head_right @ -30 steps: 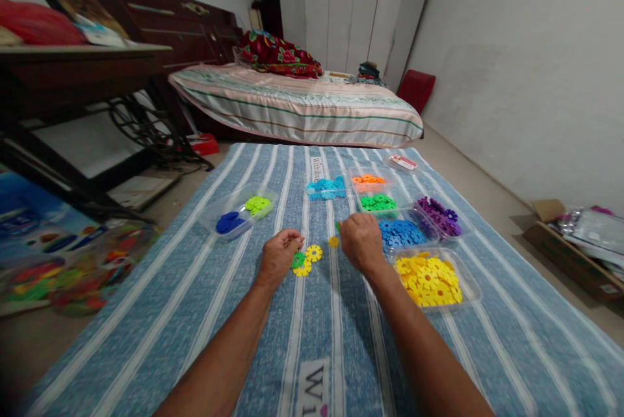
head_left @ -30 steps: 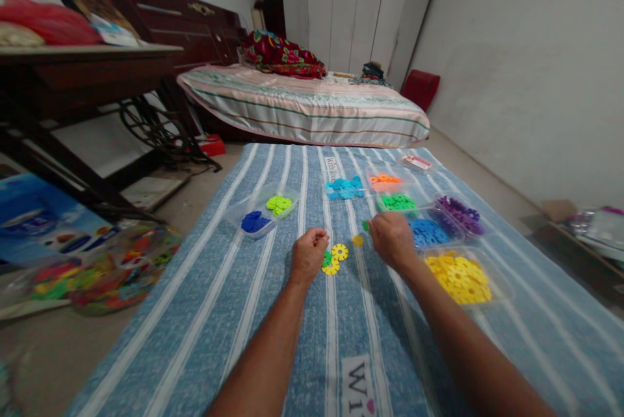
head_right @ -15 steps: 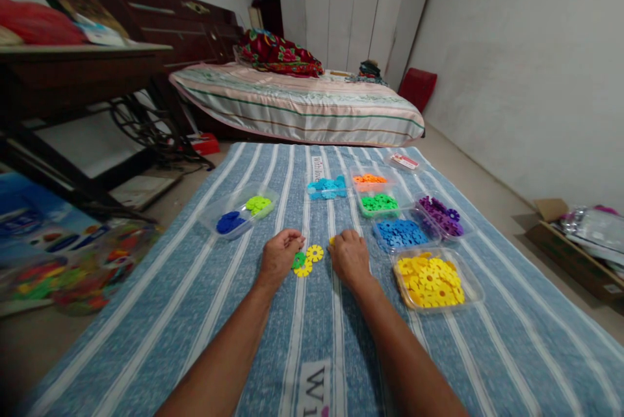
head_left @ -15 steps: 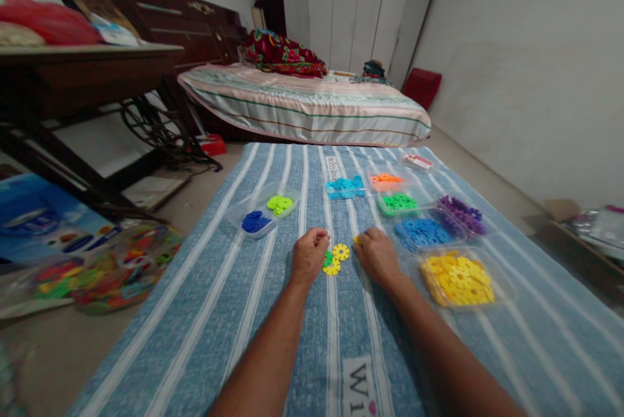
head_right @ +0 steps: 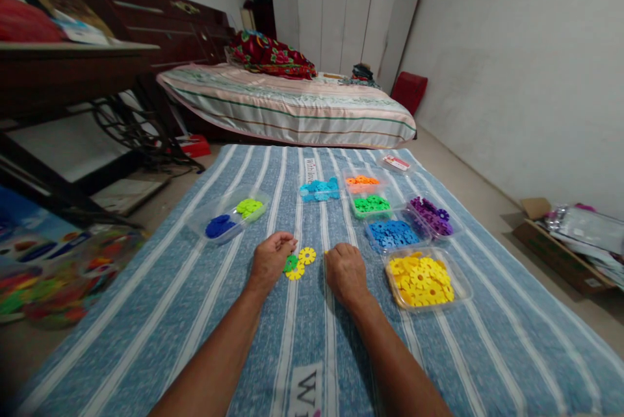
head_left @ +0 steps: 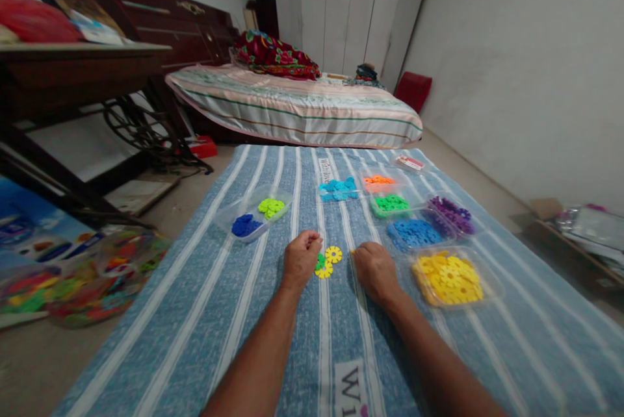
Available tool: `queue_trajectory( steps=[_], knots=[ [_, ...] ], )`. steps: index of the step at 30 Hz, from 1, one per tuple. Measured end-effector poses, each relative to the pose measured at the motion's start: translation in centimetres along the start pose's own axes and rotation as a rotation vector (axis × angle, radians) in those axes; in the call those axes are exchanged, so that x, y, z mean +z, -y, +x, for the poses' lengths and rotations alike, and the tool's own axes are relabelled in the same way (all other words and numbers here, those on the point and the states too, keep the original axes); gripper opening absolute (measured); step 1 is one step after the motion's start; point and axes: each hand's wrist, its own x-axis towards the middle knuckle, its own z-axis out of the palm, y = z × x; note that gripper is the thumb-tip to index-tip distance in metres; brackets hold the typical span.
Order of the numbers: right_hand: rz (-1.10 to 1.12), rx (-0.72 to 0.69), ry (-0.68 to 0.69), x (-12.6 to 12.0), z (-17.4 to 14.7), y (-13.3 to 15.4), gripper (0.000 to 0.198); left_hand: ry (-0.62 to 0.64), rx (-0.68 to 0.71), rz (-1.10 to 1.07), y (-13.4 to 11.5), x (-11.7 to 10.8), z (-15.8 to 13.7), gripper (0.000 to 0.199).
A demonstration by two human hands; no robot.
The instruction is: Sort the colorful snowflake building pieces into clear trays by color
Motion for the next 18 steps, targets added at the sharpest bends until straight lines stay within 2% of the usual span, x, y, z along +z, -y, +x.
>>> queue_trajectory(
  steps=[3, 6, 10, 14, 16, 18],
  knots=[
    [0.078, -0.018, -0.111, -1.3, -1.0, -0.4, 0.027, 0.001, 0.0, -0.006, 0.0, 0.0, -0.1, 0.013],
    [0.126, -0.008, -0.289, -3.5, -2.2, -1.7, 0.023, 0.002, -0.005, -0.004, -0.1, 0.0, -0.2, 0.013],
    [-0.049, 0.115, -0.493, -7.0, -4.2, -5.4, 0.018, -0.002, -0.001, 0.015, 0.0, 0.1, -0.2, 0.012],
    [-0.251, 0.244, -0.519, -8.8, -5.7, -7.8, 0.013, 0.003, 0.007, 0.022, -0.2, 0.0, -0.3, 0.011],
    [-0.187, 0.204, -0.502, -8.4, -5.8, -7.2, 0.012, 0.003, 0.006, 0.02, -0.3, 0.0, -0.3, 0.01],
    [-0.041, 0.116, -0.458, -7.3, -5.3, -5.3, 0.012, 0.007, 0.001, 0.012, -0.4, 0.0, -0.4, 0.01]
  ],
)
